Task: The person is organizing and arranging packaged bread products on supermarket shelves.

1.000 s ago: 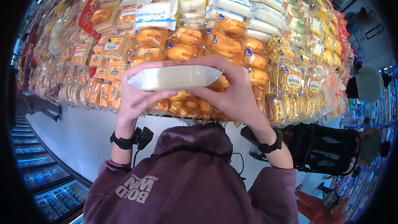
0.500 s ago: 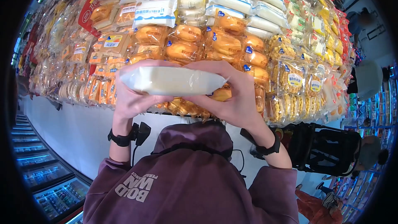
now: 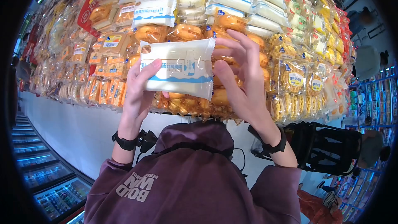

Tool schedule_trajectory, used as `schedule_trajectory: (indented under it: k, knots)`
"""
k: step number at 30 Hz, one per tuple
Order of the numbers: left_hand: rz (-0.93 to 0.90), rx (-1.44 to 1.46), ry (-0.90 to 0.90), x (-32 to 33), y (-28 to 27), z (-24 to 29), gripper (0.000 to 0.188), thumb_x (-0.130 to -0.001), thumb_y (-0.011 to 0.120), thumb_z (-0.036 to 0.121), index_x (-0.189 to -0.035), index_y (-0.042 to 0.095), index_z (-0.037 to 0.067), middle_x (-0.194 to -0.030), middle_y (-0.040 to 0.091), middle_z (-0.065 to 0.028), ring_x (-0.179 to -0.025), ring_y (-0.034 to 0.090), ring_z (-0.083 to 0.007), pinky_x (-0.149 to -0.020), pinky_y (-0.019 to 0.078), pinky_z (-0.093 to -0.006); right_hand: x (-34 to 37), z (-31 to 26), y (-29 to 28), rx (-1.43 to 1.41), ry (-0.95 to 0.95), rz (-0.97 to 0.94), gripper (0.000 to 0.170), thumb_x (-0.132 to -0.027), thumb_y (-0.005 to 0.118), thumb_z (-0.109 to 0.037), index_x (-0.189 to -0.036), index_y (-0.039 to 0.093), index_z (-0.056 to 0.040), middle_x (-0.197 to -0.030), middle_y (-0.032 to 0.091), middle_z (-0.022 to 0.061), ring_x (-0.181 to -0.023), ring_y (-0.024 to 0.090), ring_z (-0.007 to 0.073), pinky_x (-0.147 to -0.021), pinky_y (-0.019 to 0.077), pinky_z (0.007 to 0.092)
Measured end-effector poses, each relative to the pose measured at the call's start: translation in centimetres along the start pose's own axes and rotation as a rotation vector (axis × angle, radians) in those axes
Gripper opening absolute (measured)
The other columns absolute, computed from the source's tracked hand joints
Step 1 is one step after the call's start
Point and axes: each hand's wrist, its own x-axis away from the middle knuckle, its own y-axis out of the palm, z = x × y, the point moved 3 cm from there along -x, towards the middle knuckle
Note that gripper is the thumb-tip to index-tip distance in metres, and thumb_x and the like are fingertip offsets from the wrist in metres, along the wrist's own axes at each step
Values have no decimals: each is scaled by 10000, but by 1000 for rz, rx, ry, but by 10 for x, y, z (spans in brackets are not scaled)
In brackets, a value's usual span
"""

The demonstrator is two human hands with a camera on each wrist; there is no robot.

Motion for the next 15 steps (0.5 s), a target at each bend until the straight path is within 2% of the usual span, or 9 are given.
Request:
schedule_trajectory:
  k: [3,4,7,8,9,10,12,14,15]
  knots:
    - [33,-18,-5,-1,-4,1,344,-976,650,192,-1231,583,-29,-1029,702,-105,-832,700,-148,-559,583,-287,-4,-24,-11,871,-627,-194,534,-858,702,-3,-1361,551,-98,-1414,546,174,-1191,600,322,-992,498,402]
    - [22,-15,-16,-1,-3,1,347,-975,651,195,-1232,583,-28,-1033,700,-103,-834,700,-148,-561,583,-288,-3,-17,-8,923,-701,-248,452,-822,698,-52,-1265,649,-125,-1437,551,136,-1244,573,340,-1089,432,437]
    - [-35,1,-70,-1,6,0,354,-972,656,201,-1235,583,-25,-1043,697,-97,-835,700,-146,-560,584,-288,2,-20,11,1137,-899,-441,426,-844,658,-107,-1267,655,-151,-1400,594,101,-1275,572,283,-1097,440,437]
    - [-56,19,-88,1,9,-1,356,-972,656,202,-1237,582,-24,-1045,696,-94,-831,701,-145,-556,583,-285,2,-19,15,1124,-948,-438,365,-863,627,-152,-1224,681,-156,-1354,635,74,-1259,595,243,-1074,470,432]
    - [-72,38,-104,2,11,-1,358,-972,657,203,-1239,582,-23,-1047,695,-91,-826,701,-143,-552,582,-283,2,-18,16,1088,-958,-430,364,-851,640,-146,-1211,690,-146,-1333,647,74,-1237,610,242,-1049,489,423]
    - [-140,12,-132,3,8,-2,393,-979,638,236,-1265,566,-24,-1113,678,-94,-910,694,-154,-656,598,-311,2,-17,17,1048,-969,-425,363,-838,653,-139,-1198,698,-137,-1312,660,75,-1215,625,241,-1024,508,415]
    - [-169,106,33,5,5,-4,435,-984,623,261,-1306,537,-19,-1190,650,-101,-1035,662,-178,-818,567,-358,-2,-17,16,926,-914,-405,366,-805,696,-121,-1170,716,-111,-1265,687,78,-1167,656,241,-977,539,397]
    - [-68,27,44,1,-2,-2,557,-977,604,332,-1401,468,-3,-1347,581,-120,-1261,554,-215,-1081,412,-420,-10,-18,9,770,-777,-372,379,-763,755,-101,-1140,733,-79,-1213,715,82,-1113,688,240,-934,561,377]
    - [-79,-126,188,-1,-5,0,591,-961,627,331,-1422,450,6,-1378,565,-129,-1290,534,-216,-1098,389,-413,-12,-16,4,710,-684,-355,390,-754,783,-89,-1139,733,-62,-1179,727,92,-1076,705,240,-914,567,365]
